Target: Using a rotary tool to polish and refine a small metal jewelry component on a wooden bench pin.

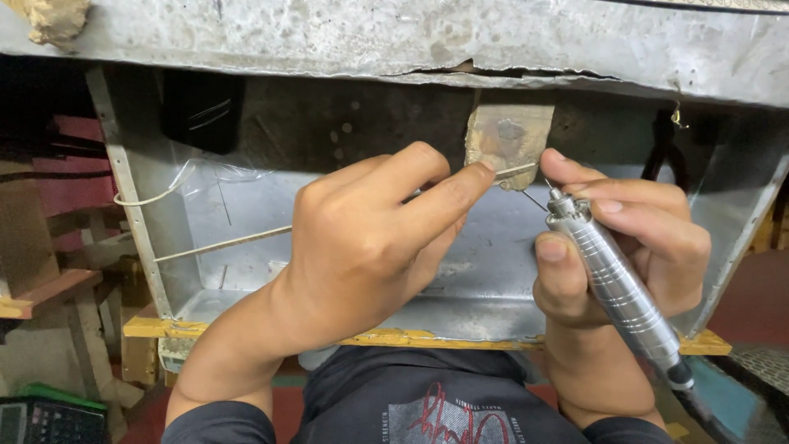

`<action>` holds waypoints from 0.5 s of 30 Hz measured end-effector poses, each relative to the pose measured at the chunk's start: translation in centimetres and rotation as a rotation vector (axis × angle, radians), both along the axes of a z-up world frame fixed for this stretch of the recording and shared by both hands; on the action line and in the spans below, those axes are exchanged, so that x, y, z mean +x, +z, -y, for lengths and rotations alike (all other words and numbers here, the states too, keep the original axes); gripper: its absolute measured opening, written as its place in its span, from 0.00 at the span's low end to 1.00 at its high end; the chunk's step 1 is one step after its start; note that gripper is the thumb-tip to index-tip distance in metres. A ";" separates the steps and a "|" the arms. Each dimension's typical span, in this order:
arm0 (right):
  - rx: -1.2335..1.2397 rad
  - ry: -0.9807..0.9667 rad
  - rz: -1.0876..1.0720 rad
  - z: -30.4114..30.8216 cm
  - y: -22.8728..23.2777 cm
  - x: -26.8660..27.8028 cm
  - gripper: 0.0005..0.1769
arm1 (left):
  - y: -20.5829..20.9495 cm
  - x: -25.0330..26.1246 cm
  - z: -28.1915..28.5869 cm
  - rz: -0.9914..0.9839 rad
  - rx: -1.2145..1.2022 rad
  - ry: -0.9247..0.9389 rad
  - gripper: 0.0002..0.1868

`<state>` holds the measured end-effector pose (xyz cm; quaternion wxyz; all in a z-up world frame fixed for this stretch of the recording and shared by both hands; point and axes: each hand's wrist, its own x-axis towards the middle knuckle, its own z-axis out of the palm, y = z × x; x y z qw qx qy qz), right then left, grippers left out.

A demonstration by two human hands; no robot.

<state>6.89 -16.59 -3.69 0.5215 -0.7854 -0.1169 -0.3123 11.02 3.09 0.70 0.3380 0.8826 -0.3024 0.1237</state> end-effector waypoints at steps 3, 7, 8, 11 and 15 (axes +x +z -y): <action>0.027 -0.005 -0.005 0.0 -0.2 0.0 0.18 | 0.3 -0.1 0.2 0.035 -0.009 0.022 0.08; 0.025 0.006 0.010 0.1 -0.5 0.1 0.18 | 1.1 0.0 -0.4 -0.032 -0.015 0.014 0.05; 0.028 0.011 0.017 0.2 -0.6 0.1 0.18 | 1.3 0.1 -0.7 -0.047 0.001 0.023 0.06; 0.035 0.016 0.024 0.2 -0.8 0.2 0.18 | 1.7 0.5 -1.1 -0.086 -0.023 0.020 0.07; 0.011 0.008 0.002 0.1 -0.6 0.0 0.19 | 1.5 0.9 -1.0 -0.143 -0.119 0.006 0.05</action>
